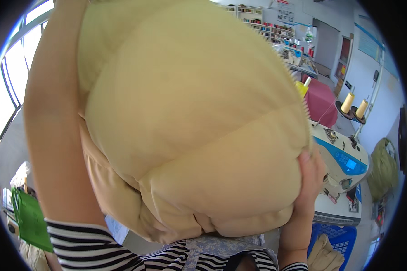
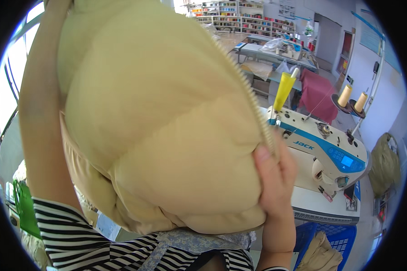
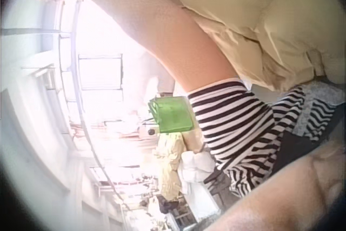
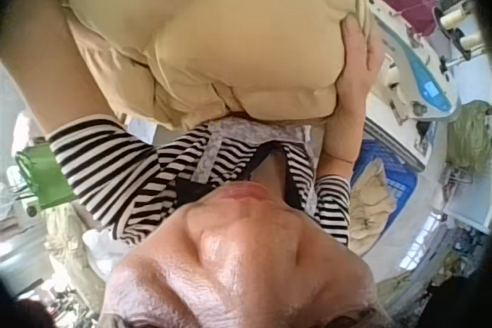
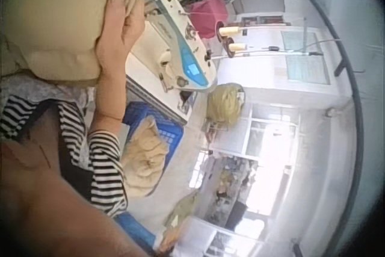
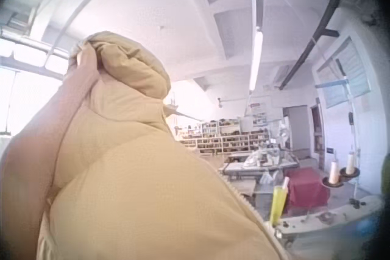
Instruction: The person sews a beige puffer jacket using a sewing machine, guiding the fabric under the needle and stitching along seams and a zipper. The person repeatedly adjusts the jacket to align edges and continues sewing different sections.
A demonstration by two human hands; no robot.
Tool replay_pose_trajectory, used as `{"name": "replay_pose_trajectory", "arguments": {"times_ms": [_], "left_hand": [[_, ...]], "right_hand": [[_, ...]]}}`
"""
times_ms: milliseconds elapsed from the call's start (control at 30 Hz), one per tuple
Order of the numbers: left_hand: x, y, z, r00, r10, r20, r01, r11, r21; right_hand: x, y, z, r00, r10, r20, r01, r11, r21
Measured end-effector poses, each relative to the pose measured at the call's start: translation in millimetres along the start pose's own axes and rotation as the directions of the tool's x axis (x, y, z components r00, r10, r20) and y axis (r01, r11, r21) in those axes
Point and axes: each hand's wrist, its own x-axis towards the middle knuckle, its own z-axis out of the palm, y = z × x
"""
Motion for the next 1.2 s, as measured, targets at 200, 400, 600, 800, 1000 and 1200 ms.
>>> {"name": "replay_pose_trajectory", "arguments": {"times_ms": [200, 400, 600, 800, 1000, 1200], "left_hand": [[-200.7, -121.1, -96.5, 0.844, -0.509, 0.168, 0.498, 0.629, -0.596], [-517.6, -153.9, -254.6, 0.162, -0.847, 0.506, 0.158, 0.528, 0.834], [-528.1, -122.0, -203.7, 0.236, -0.319, 0.918, 0.058, 0.948, 0.314], [-546.3, -81.6, -135.5, -0.656, -0.342, 0.673, 0.032, 0.878, 0.477], [-535.2, -84.5, -147.7, -0.664, -0.265, 0.699, 0.305, 0.758, 0.577], [-409.3, -94.0, -155.6, 0.135, -0.668, 0.731, 0.580, 0.652, 0.489]], "right_hand": [[-40.9, 79.2, -10.3, 0.970, 0.235, 0.060, -0.128, 0.705, -0.697], [-104.8, 158.3, -37.8, 0.792, 0.610, 0.014, -0.367, 0.495, -0.787], [-127.0, 162.6, -55.7, 0.800, 0.593, 0.088, -0.377, 0.613, -0.694], [-123.9, 155.5, -55.9, 0.826, 0.556, 0.094, -0.359, 0.647, -0.673], [-136.2, 164.8, -68.8, 0.910, 0.397, 0.117, -0.212, 0.690, -0.692], [-131.5, 174.9, -63.7, 0.790, 0.610, 0.059, -0.408, 0.595, -0.693]]}}
